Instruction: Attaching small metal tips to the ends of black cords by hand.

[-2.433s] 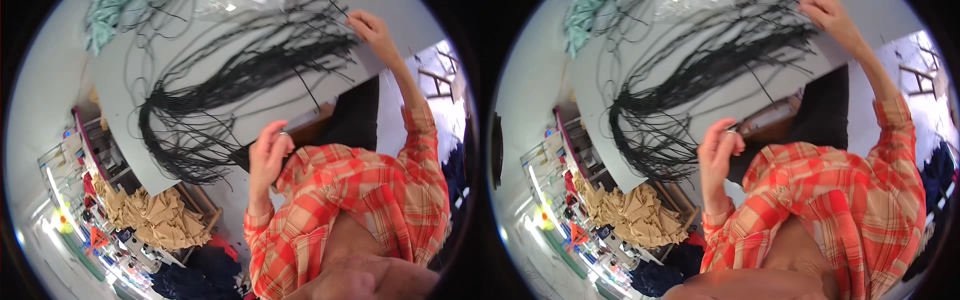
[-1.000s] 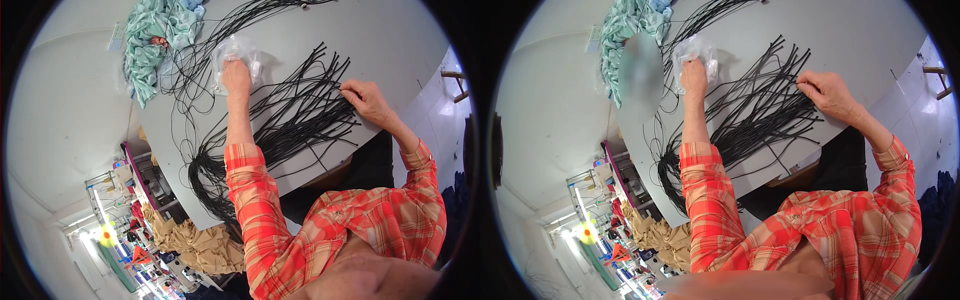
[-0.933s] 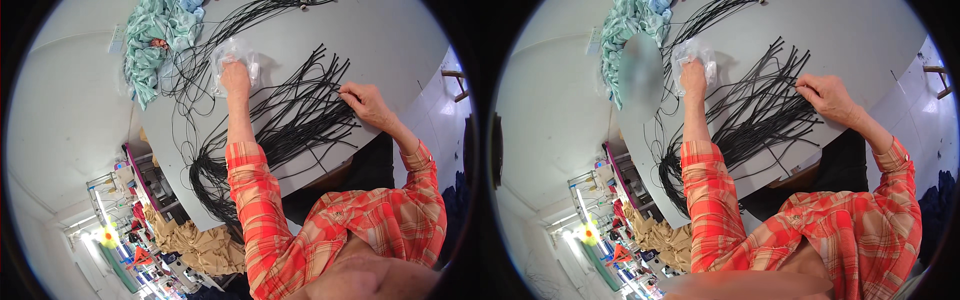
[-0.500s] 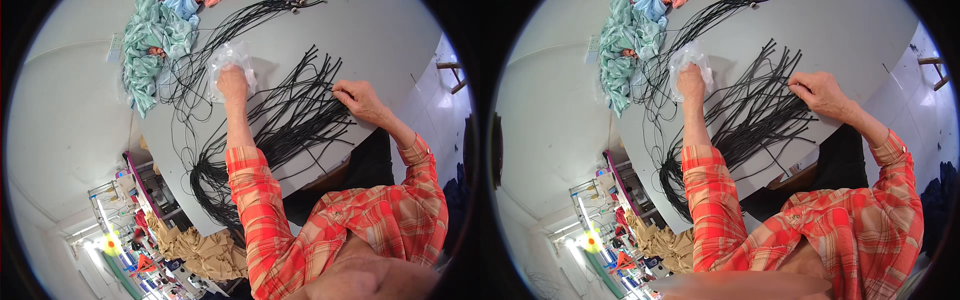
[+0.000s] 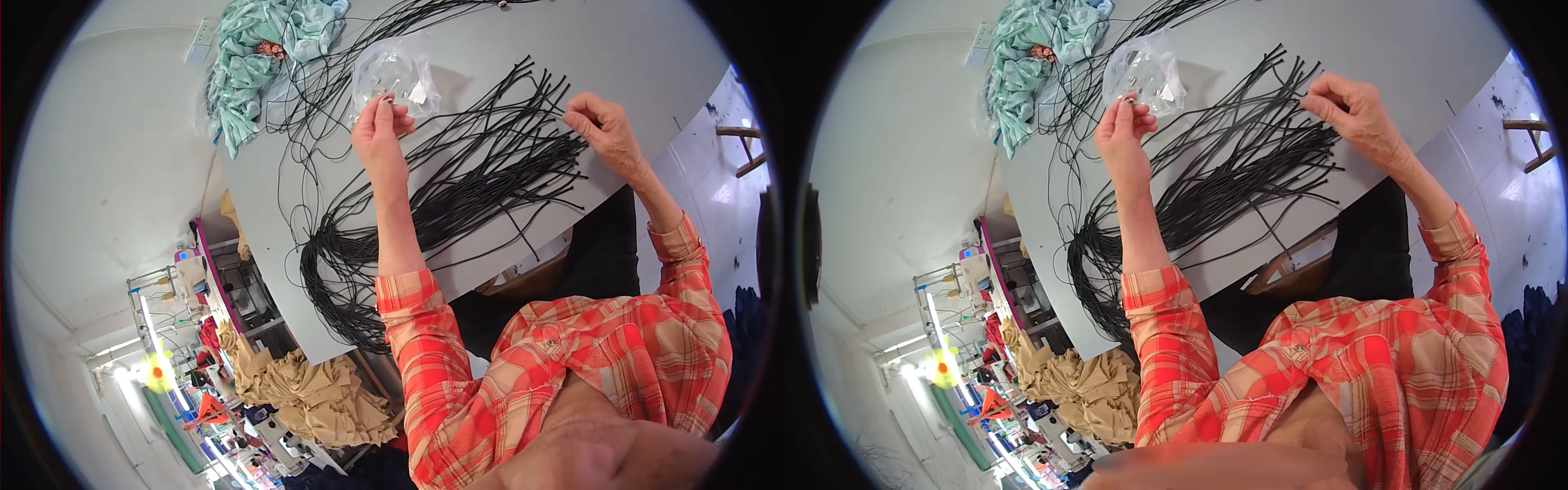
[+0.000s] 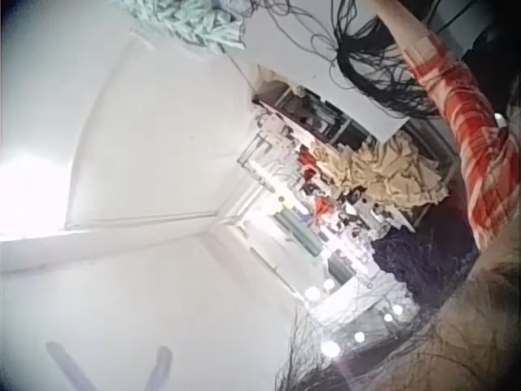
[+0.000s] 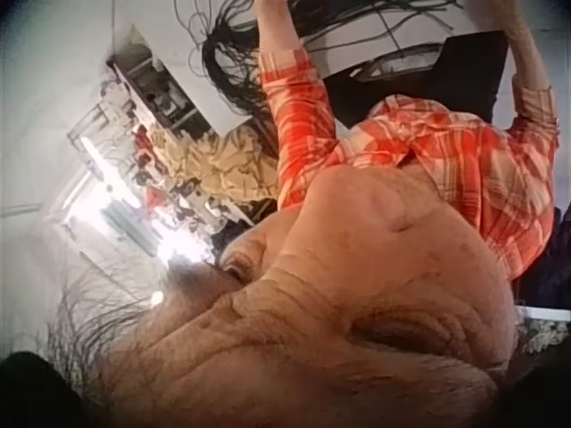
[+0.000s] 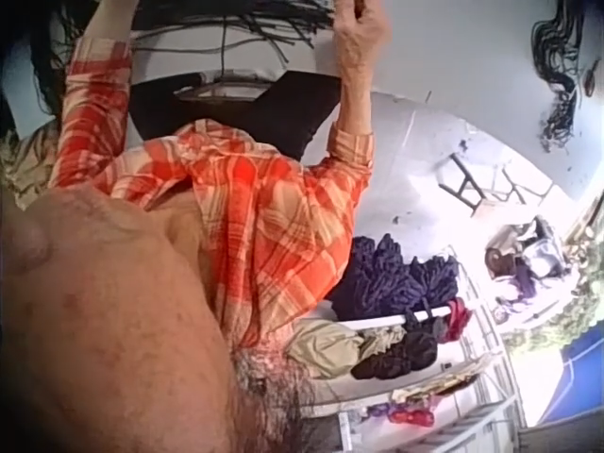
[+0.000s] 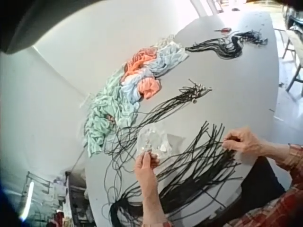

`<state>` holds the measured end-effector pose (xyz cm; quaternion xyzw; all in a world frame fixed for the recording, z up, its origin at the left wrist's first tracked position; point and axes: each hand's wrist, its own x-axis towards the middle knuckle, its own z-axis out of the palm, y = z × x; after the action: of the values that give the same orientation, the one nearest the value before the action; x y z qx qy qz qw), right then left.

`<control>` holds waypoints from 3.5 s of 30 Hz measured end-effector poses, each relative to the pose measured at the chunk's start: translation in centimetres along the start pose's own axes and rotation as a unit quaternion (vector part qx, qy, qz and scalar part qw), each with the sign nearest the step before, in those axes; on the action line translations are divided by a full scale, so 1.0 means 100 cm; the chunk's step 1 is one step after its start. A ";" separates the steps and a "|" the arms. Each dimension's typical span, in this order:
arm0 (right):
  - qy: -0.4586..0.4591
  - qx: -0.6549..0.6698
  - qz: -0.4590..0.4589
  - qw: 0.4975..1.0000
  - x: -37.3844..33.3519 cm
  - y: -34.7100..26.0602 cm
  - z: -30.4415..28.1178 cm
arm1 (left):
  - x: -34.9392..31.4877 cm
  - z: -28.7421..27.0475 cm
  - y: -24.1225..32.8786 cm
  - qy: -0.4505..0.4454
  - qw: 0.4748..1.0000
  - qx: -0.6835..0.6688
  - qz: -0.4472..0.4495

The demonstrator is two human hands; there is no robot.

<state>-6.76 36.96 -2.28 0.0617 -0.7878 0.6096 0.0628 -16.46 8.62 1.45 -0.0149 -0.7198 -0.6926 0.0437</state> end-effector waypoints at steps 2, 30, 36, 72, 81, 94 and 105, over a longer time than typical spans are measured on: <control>-0.025 -0.002 -0.033 0.999 0.005 -0.016 -0.002 | -0.017 0.001 0.007 -0.011 0.985 -0.167 -0.028; -0.234 0.145 0.004 0.961 0.012 -0.072 0.099 | -0.152 0.005 0.002 0.024 0.932 -0.351 -0.085; -0.254 0.159 -0.035 0.953 0.017 -0.077 0.103 | -0.156 -0.002 -0.004 0.009 0.891 -0.442 -0.105; -0.268 0.021 -0.314 0.911 0.026 -0.134 0.125 | -0.189 -0.011 0.016 0.035 0.838 -0.544 -0.025; -0.250 -0.040 -0.368 0.895 0.018 -0.136 0.117 | -0.190 -0.017 0.016 0.039 0.800 -0.598 -0.028; -0.187 -0.115 -0.439 0.871 -0.001 -0.121 0.124 | -0.191 -0.017 0.009 0.035 0.850 -0.526 0.002; -0.195 -0.149 -0.445 0.861 -0.008 -0.120 0.119 | -0.192 -0.018 0.010 0.071 0.905 -0.418 0.048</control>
<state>-4.12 22.43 6.08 0.5135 -0.7540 0.3674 0.1811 2.85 7.58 0.90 -0.0171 -0.3580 -0.9262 0.1175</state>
